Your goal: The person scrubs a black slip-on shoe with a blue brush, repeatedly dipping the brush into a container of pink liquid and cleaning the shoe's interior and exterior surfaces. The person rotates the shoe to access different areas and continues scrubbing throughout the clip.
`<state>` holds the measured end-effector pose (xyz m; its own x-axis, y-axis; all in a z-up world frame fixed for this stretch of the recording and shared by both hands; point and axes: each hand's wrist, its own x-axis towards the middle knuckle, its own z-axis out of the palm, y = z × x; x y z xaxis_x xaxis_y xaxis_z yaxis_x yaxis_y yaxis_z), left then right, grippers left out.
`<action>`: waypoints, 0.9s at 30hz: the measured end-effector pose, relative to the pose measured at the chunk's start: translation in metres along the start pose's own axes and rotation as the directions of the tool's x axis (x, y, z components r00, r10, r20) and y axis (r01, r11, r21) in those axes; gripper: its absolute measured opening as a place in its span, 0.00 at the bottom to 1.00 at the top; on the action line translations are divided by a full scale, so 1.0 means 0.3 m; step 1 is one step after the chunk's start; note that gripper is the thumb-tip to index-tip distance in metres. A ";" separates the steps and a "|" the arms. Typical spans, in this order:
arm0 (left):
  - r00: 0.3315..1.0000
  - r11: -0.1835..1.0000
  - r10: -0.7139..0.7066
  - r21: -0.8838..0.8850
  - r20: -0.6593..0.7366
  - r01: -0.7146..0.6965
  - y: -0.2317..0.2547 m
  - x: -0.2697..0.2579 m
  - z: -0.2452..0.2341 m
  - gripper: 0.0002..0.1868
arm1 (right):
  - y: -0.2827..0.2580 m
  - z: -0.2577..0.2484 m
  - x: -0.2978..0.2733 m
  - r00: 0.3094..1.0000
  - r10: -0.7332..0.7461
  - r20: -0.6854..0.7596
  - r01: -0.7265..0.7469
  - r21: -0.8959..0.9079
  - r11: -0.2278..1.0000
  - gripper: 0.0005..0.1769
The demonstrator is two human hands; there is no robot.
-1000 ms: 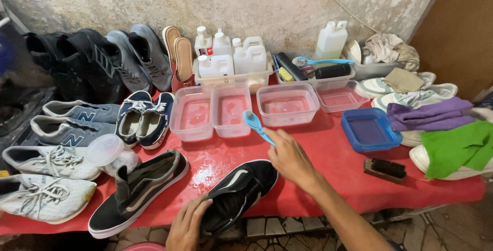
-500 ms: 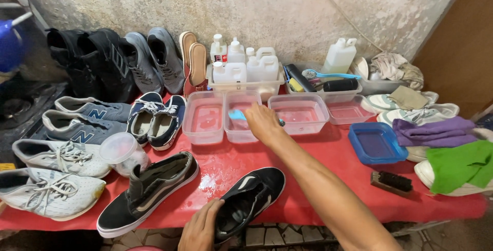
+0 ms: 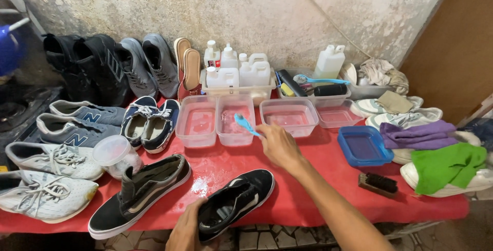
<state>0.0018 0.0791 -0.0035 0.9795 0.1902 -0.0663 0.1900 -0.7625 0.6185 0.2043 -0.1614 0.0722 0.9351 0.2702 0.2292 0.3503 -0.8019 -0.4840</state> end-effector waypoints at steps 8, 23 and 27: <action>0.989 0.983 -0.147 -0.112 -0.021 0.144 0.088 -0.029 -0.055 0.57 | 0.078 0.075 -0.423 0.979 0.102 0.175 -0.116 0.068 0.991 0.23; 0.775 0.821 0.555 0.343 -0.301 -0.456 -0.075 0.011 0.082 0.48 | 0.086 0.084 -0.516 0.972 0.133 0.193 -0.126 -0.047 0.991 0.31; 0.896 0.912 0.407 0.147 -0.180 -0.384 -0.156 0.036 0.106 0.57 | 0.102 0.061 -0.515 0.957 0.233 0.171 -0.209 -0.149 0.967 0.26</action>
<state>0.0057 0.0973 -0.0582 0.9424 -0.0282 0.3332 -0.1934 -0.8588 0.4745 0.0713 -0.2179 0.0066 0.9860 0.1623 -0.0376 0.1350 -0.9108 -0.3902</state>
